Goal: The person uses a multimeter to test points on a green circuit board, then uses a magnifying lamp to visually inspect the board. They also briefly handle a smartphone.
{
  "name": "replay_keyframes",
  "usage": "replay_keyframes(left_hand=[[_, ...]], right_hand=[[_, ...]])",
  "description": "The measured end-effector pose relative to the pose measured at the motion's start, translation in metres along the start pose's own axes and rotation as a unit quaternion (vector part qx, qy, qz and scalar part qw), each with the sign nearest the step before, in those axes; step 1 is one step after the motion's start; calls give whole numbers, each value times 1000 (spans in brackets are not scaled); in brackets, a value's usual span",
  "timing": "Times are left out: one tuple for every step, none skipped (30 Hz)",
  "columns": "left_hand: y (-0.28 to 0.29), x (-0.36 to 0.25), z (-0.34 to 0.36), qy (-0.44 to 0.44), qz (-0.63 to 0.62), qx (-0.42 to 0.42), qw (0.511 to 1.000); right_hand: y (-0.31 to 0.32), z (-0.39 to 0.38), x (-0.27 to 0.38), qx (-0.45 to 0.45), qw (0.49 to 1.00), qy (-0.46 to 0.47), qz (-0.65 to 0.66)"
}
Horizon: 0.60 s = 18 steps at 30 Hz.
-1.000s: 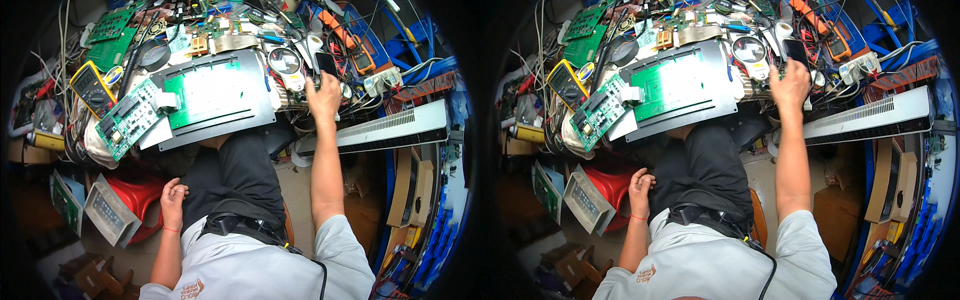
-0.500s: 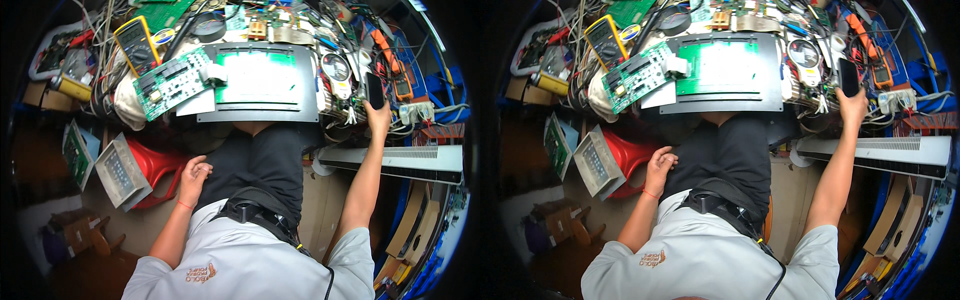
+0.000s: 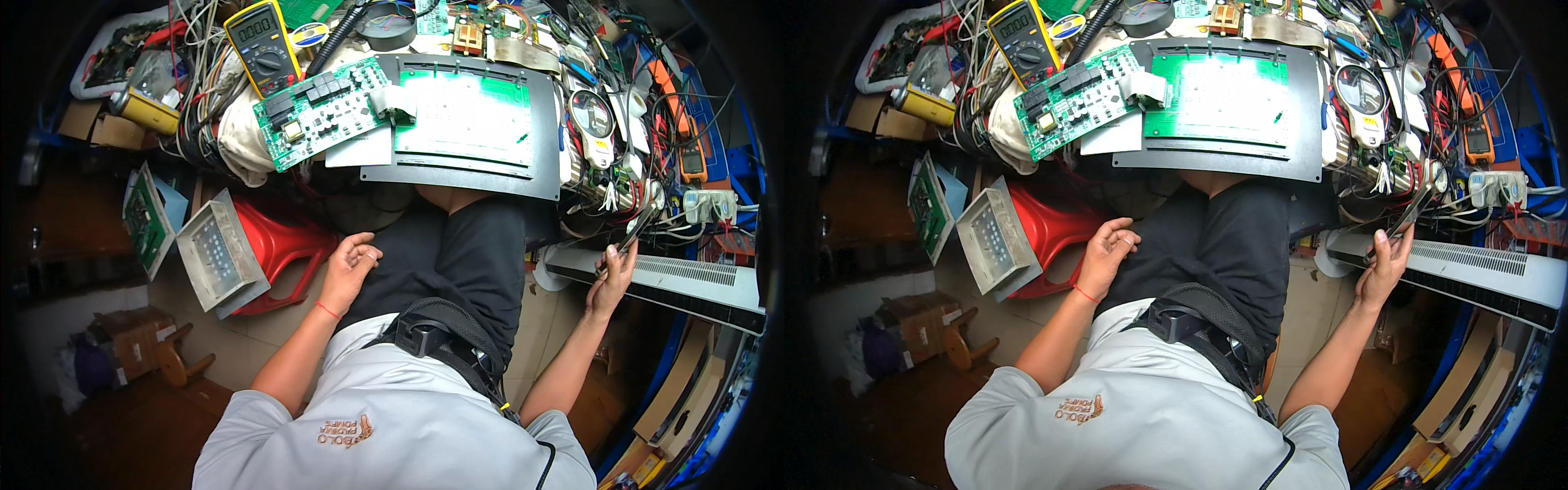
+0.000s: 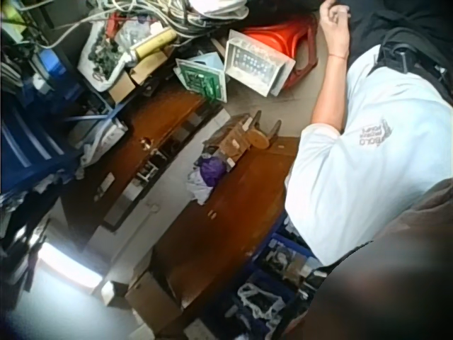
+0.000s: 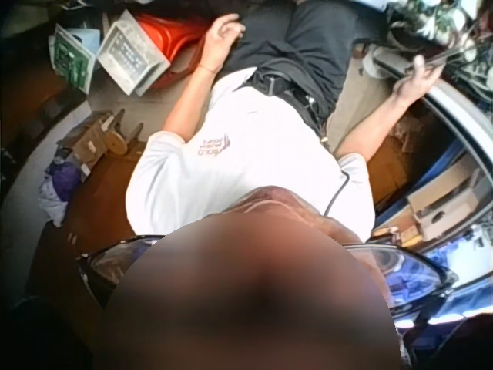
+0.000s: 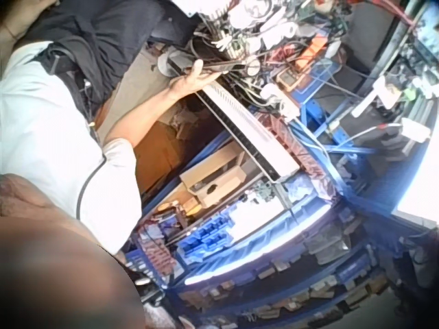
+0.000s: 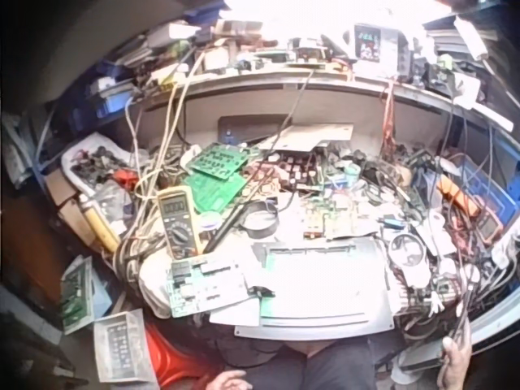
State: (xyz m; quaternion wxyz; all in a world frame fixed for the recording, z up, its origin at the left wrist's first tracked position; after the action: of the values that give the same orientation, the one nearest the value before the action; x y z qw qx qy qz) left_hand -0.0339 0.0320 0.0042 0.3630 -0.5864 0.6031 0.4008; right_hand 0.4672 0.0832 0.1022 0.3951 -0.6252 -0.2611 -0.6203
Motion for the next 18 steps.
replay_keyframes(left_hand=[[-1,1,0,3,4,-1,1000],[-2,1,0,5,8,0,1000],[-2,1,0,4,9,0,1000],[-3,2,0,3,10,1,1000],[-4,3,1,5,12,0,1000],[-4,3,1,2,13,0,1000],[-4,4,1,1,15,0,1000],[-5,5,1,1,16,0,1000],[-5,5,2,2,16,-1,1000],[-5,6,2,2,15,-2,1000],[-5,6,2,2,15,-3,1000],[-5,7,2,2,15,-1,1000],[-5,7,2,2,16,0,1000],[-5,7,3,1,17,1,1000],[-4,8,2,2,16,0,1000],[-4,9,2,2,14,-2,1000],[-4,10,2,1,12,-2,1000],[-4,11,2,3,10,-4,1000]], right_hand=[[0,-8,-4,14,1000,-19,19],[0,-14,-8,23,999,-32,36],[2,-20,-11,21,997,-48,54],[1,-25,-15,28,993,-73,93],[0,-29,-18,41,987,-87,130],[-1,-33,-20,48,979,-99,170],[-3,-36,-22,54,971,-110,207],[-9,-38,-21,97,949,-119,274],[-14,-41,-22,123,931,-130,317],[-18,-42,-22,140,912,-139,360],[-23,-44,-21,159,891,-145,399],[-25,-44,-21,165,886,-144,410],[-28,-44,-20,171,879,-149,419],[-30,-44,-20,176,874,-149,427],[-31,-44,-19,178,873,-148,430],[-33,-44,-18,183,869,-149,435],[-34,-44,-16,184,868,-148,436],[-35,-44,-15,182,871,-144,433]])
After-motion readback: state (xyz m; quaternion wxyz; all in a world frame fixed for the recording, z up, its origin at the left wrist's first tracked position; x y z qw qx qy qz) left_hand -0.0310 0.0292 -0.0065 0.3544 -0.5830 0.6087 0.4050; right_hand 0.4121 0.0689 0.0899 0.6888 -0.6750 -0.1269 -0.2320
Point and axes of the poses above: each hand's wrist, its own z-axis towards the middle knuckle, its own y-axis out of the back of the hand, x = y × z, the point moved 6 cm from there along z, towards the middle knuckle, and after that the axes turned 12 degrees about z, right-handed, at the moved point
